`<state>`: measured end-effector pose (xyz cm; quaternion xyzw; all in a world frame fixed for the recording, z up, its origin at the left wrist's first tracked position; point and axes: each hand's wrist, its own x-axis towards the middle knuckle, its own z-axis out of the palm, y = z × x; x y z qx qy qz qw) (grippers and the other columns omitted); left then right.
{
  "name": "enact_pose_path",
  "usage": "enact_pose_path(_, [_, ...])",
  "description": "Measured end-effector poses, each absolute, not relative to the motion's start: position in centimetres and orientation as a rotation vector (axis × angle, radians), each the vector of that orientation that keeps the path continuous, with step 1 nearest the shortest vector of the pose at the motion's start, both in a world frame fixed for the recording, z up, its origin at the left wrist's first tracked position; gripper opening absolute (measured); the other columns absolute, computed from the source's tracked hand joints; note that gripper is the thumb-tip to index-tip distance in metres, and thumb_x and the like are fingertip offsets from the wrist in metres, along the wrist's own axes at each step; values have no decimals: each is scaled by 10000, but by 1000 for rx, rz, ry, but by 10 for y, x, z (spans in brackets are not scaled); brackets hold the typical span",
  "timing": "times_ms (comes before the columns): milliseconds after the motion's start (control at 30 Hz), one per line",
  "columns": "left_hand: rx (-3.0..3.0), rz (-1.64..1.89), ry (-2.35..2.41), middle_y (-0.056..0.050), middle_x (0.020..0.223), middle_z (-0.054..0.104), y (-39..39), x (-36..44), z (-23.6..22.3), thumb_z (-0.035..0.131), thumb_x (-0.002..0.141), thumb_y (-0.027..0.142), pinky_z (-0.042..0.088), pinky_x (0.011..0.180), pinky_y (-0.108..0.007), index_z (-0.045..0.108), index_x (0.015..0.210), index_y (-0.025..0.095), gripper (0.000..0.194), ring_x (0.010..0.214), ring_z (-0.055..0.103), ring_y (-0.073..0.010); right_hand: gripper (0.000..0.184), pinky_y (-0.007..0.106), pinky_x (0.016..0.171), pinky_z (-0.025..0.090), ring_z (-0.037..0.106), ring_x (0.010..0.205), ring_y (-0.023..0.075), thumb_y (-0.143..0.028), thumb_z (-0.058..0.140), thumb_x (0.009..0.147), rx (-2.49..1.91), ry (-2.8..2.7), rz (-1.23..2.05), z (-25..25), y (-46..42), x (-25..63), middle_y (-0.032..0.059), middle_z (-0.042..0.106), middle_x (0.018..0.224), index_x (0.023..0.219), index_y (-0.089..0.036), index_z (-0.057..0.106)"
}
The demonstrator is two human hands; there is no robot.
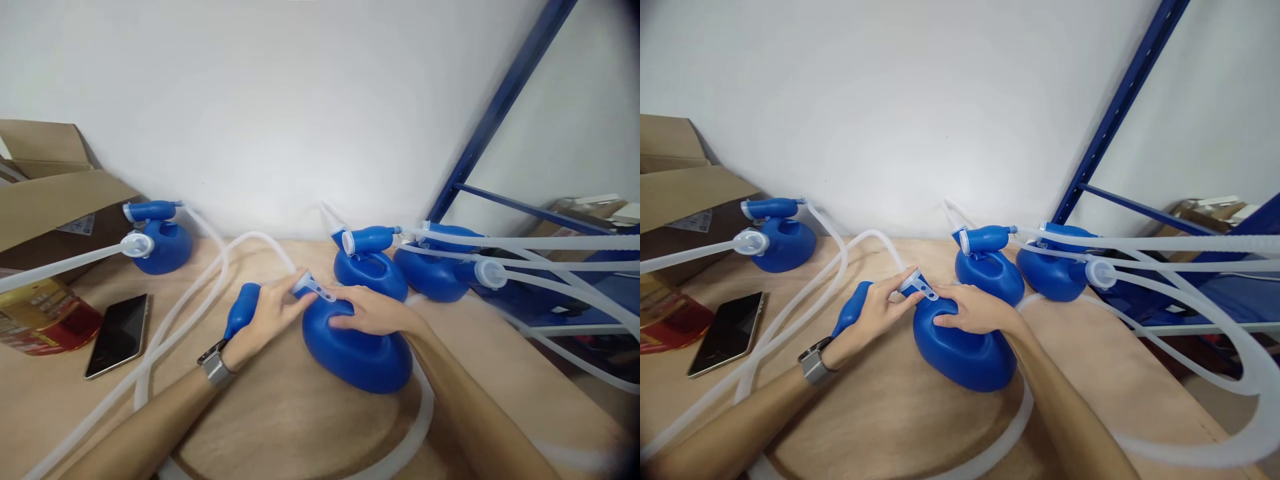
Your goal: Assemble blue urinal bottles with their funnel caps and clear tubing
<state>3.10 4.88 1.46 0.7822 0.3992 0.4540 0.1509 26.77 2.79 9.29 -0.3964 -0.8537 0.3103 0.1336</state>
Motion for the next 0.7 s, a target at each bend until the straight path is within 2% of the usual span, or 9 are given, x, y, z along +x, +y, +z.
enact_pose_path(67, [2238, 1273, 1168, -82, 1323, 750, 52, 31, 14, 647, 991, 507, 570, 1026, -429, 638, 1415, 236, 503, 1147, 737, -284, 562, 515, 1193, 433, 592, 1390, 362, -446, 695, 941, -1161, -2453, 885, 93, 28, 266, 83, 617, 1531, 1464, -251, 630])
enact_pose_path(167, [2230, 1199, 1150, -121, 1431, 681, 55, 28, 22, 631, 987, 483, 484, 1150, -491, 582, 1475, 206, 564, 1300, 656, -317, 679, 519, 1244, 368, 509, 1466, 361, -579, 651, 949, -1209, -2408, 864, 90, 25, 263, 116, 565, 1578, 1511, -205, 579])
enact_pose_path(267, [2158, 1025, 1002, -109, 1547, 586, 55, 22, 39, 601, 982, 493, 397, 1231, -502, 534, 1529, 235, 608, 1427, 550, -322, 721, 501, 1286, 304, 456, 1510, 334, -716, 426, 1010, -1290, -2320, 896, 88, 20, 261, 78, 534, 1610, 1532, -237, 554])
enact_pose_path(333, [2060, 926, 948, -64, 1573, 563, 53, 22, 47, 532, 1011, 516, 386, 1243, -478, 552, 1515, 289, 552, 1463, 511, -302, 701, 473, 1294, 297, 457, 1511, 314, -728, 300, 1035, -1361, -2259, 905, 89, 17, 259, 35, 557, 1592, 1495, -286, 590])
enact_pose_path(467, [2009, 1034, 1110, -69, 1420, 678, 49, 35, 47, 593, 982, 535, 496, 1142, -447, 661, 1395, 277, 492, 1289, 639, -295, 542, 478, 1248, 352, 533, 1440, 308, -600, 362, 1070, -1477, -2273, 844, 95, 13, 250, 42, 610, 1530, 1457, -303, 600])
enact_pose_path(567, [2111, 1095, 1203, -74, 1381, 706, 49, 42, 38, 631, 971, 532, 536, 1076, -441, 611, 1469, 280, 559, 1182, 692, -293, 427, 510, 1136, 445, 623, 1315, 326, -493, 392, 1075, -1611, -2288, 743, 98, 13, 243, 82, 673, 1435, 1352, -286, 643])
enact_pose_path(700, [2199, 1063, 1259, -75, 1416, 689, 50, 42, 31, 583, 995, 573, 563, 1006, -411, 585, 1497, 299, 571, 1108, 721, -282, 385, 504, 992, 505, 695, 1168, 341, -465, 370, 1075, -1687, -2276, 632, 96, 17, 240, 83, 737, 1309, 1193, -283, 688])
